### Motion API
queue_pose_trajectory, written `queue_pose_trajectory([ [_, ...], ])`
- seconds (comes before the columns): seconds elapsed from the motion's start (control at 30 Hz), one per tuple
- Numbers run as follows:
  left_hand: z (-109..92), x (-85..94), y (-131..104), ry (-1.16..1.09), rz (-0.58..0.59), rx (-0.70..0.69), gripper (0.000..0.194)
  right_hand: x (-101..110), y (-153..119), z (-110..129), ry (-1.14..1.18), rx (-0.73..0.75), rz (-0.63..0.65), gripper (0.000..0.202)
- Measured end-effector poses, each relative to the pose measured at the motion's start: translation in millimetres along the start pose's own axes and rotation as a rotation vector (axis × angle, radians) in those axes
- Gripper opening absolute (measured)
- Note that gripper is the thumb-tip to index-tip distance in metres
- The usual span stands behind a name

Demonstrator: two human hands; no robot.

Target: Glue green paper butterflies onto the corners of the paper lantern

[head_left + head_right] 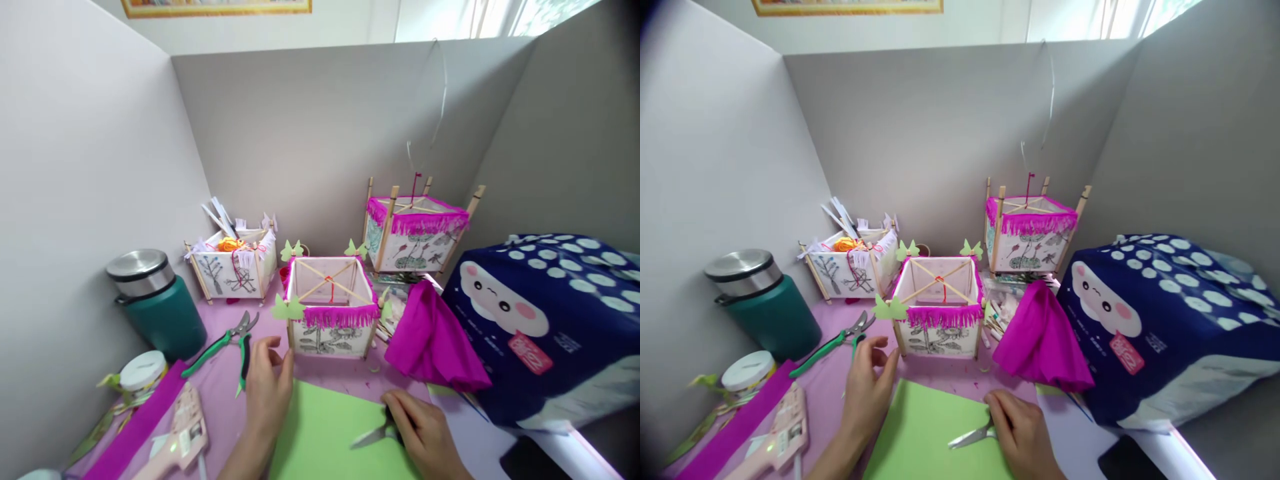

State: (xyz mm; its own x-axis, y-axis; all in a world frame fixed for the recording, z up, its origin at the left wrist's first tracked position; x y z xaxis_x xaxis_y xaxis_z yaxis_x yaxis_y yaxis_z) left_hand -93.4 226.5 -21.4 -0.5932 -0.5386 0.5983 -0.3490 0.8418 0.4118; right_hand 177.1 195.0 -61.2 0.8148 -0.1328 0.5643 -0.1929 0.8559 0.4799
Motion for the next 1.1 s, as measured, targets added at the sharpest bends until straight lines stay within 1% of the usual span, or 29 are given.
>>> queue_pose_trajectory([
  [0.03, 1, 0.0, 4, 0.015, 0.043, 0.026, 0.034, -1, -1, 0, -0.001, -0.001, 0.005, 0.028],
  [0.1, 1, -1.1, 11, 0.043, 0.171, 0.058, 0.04, -2, -1, 2, -0.004, -0.008, 0.016, 0.028],
  [0.17, -1, -2.9, 17, 0.052, 0.277, 0.055, 0.037, -1, 0, 5, -0.005, -0.019, 0.022, 0.029],
  [0.2, -1, -3.8, 20, 0.056, 0.3, 0.041, 0.033, -1, 1, 6, -0.003, -0.027, 0.023, 0.029],
  [0.3, 1, -8.1, 23, 0.118, 0.3, -0.019, 0.026, 0, 3, 8, 0.001, -0.055, 0.01, 0.031],
  [0.43, 9, -17.0, 21, 0.263, 0.353, -0.06, 0.024, 1, 2, 8, 0.014, -0.093, -0.006, 0.034],
  [0.53, 10, -16.9, 23, 0.323, 0.344, -0.106, 0.024, 3, 4, 11, 0.093, -0.17, -0.023, 0.036],
  [0.63, 3, -8.3, 30, 0.333, 0.291, -0.147, 0.024, 8, 11, 18, 0.171, -0.247, -0.041, 0.036],
  [0.7, -3, 0.0, 39, 0.356, 0.252, -0.158, 0.022, 11, 20, 22, 0.172, -0.255, -0.026, 0.034],
  [0.77, -10, 8.2, 48, 0.398, 0.221, -0.16, 0.021, 12, 32, 25, 0.153, -0.233, -0.003, 0.032],
  [0.87, -14, 16.9, 62, 0.433, 0.216, -0.141, 0.021, 12, 51, 25, 0.14, -0.23, -0.036, 0.03],
  [0.97, -12, 20.0, 71, 0.436, 0.235, -0.126, 0.022, 9, 66, 25, 0.12, -0.258, -0.078, 0.031],
  [1.1, 1, 15.9, 72, 0.409, 0.231, -0.13, 0.024, -6, 72, 30, 0.135, -0.2, -0.021, 0.029],
])
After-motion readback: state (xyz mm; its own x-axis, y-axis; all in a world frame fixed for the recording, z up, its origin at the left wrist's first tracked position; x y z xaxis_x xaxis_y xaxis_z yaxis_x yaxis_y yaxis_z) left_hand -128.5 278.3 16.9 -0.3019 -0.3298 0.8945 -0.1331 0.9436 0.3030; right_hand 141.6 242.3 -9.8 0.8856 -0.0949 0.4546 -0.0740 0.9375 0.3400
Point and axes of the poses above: each hand's wrist, its own y-axis towards the middle knuckle, its own x-axis out of the back of the hand, z = x × y, the point moved 3 cm from there along y, towards the middle knuckle, and after that the axes turned 6 degrees about y, right-handed, at the moved point
